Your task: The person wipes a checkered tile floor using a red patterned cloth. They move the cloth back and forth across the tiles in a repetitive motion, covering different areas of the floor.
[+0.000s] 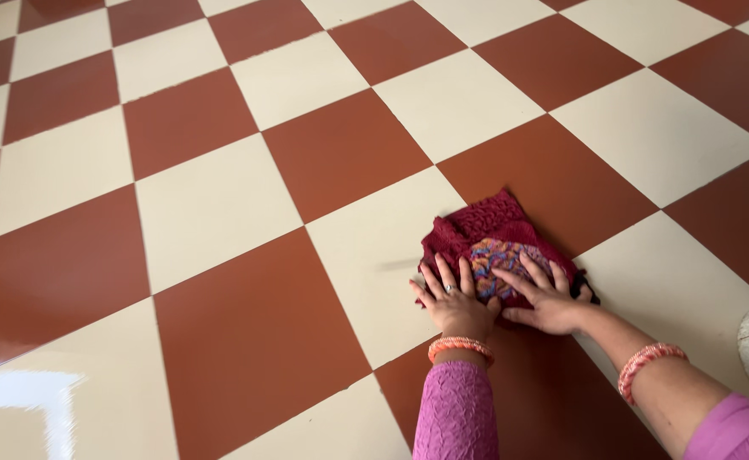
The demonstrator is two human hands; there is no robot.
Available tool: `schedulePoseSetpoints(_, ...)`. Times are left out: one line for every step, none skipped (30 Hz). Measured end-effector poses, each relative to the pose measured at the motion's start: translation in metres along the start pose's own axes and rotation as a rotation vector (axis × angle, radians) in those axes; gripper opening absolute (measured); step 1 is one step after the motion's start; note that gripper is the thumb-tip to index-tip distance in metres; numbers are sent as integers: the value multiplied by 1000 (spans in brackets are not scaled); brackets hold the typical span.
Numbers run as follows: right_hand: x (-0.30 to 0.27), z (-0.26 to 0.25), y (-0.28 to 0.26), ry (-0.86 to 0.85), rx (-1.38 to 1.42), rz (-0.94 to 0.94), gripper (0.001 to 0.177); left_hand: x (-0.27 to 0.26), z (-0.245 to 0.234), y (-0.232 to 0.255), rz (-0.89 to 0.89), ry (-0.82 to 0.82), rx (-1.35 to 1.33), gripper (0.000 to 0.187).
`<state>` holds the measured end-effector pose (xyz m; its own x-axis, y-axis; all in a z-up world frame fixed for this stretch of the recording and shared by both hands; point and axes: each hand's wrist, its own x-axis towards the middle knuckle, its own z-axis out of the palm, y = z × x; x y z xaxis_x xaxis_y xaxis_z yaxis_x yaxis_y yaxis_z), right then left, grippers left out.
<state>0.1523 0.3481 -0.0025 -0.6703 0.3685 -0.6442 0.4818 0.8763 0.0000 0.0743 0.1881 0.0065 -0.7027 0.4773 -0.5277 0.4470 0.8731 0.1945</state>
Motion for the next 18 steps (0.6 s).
schedulePoseSetpoints(4,-3,3,1,5,5,84,5,-3,2,0,9,-2,97)
schedulePoseSetpoints(9,-7,5,4,10,12,84,10,-5,5,1,19,-5,97)
schedulePoseSetpoints(14,-10,7,6,16,18,84,16,-9,8,6,19,-7,97)
schedulePoseSetpoints(18,-14,10,9,21,16,84,21,-11,10,10,15,-9,96)
schedulePoseSetpoints(22,-18,13,11,26,14,84,27,-13,13,14,12,-11,96)
schedulePoseSetpoints(26,-22,16,16,34,12,84,32,-15,16,17,21,-10,96)
schedulePoseSetpoints(30,-25,19,23,44,10,84,36,-17,18,21,30,-9,96)
schedulePoseSetpoints(34,-28,21,30,54,8,84,41,-18,21,23,39,-8,96)
schedulePoseSetpoints(37,-30,23,37,64,5,84,46,-21,23,22,40,-3,96)
schedulePoseSetpoints(41,-33,25,37,74,13,83,51,-23,25,22,40,4,96)
schedulePoseSetpoints(44,-36,26,37,84,21,83,56,-25,28,23,41,10,95)
schedulePoseSetpoints(47,-38,28,38,94,28,83,60,-28,31,15,31,22,95)
schedulePoseSetpoints(48,-40,29,40,101,28,83,64,-30,34,8,22,34,94)
schedulePoseSetpoints(50,-41,30,44,109,29,83,67,-30,36,1,14,47,93)
schedulePoseSetpoints(50,-40,31,47,117,29,83,68,-30,37,-7,16,59,93)
schedulePoseSetpoints(50,-40,31,55,112,32,83,68,-29,37,-16,21,69,92)
schedulePoseSetpoints(48,-38,31,63,107,35,83,69,-29,38,-26,25,79,91)
schedulePoseSetpoints(49,-38,29,76,102,32,83,68,-28,39,-18,48,76,91)
